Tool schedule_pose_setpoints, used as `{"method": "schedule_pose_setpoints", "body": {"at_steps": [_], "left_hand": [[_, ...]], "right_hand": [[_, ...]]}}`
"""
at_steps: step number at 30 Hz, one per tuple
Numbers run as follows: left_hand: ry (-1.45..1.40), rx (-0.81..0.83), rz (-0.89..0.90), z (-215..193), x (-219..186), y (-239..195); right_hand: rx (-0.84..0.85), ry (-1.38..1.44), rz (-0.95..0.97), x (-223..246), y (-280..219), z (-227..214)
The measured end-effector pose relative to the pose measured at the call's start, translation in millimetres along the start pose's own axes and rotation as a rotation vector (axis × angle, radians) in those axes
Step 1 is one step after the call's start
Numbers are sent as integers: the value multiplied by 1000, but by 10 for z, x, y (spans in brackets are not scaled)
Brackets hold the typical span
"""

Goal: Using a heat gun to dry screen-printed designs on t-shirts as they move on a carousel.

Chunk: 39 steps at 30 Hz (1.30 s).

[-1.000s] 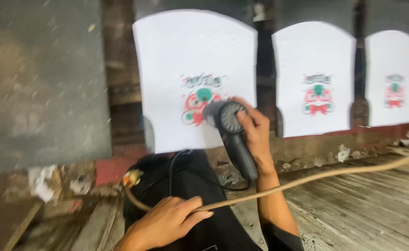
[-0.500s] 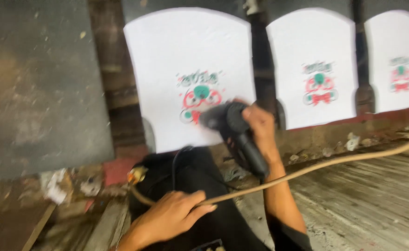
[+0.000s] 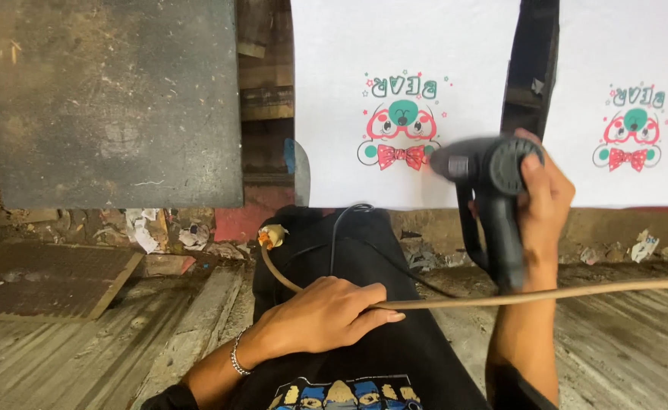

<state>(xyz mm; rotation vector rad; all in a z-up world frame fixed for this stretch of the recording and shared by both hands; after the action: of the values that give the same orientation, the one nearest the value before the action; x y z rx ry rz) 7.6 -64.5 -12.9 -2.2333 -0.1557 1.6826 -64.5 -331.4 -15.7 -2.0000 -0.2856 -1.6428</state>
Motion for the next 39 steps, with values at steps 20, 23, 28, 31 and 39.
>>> {"method": "schedule_pose_setpoints", "body": {"at_steps": [20,23,28,31,39], "left_hand": [[24,1,28,-13,-5,91],[19,7,1,-15,-3,96],[24,34,-7,-7,-23,114],[23,12,0,-27,-20,123],[25,4,-14,0,-39,126]], "right_hand": [[123,45,59,-125,16,-278],[100,-51,-102,-170,212,-397],[77,-35,-101,-74,264,-275],[130,42,1,-70,177,-241],[165,52,-139,-24,496,45]]}}
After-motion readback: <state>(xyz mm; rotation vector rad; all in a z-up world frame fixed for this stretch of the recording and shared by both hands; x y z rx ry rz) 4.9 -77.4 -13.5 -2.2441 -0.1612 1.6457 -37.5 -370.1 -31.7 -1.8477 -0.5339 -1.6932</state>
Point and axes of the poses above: each hand's wrist, its own y-axis towards the middle knuckle, its own z-axis out of the palm, x = y × z, the point moved 6 cm from there along y, towards the middle knuckle, and after that the axes turned 3 degrees about y, right-handed, at the moved point
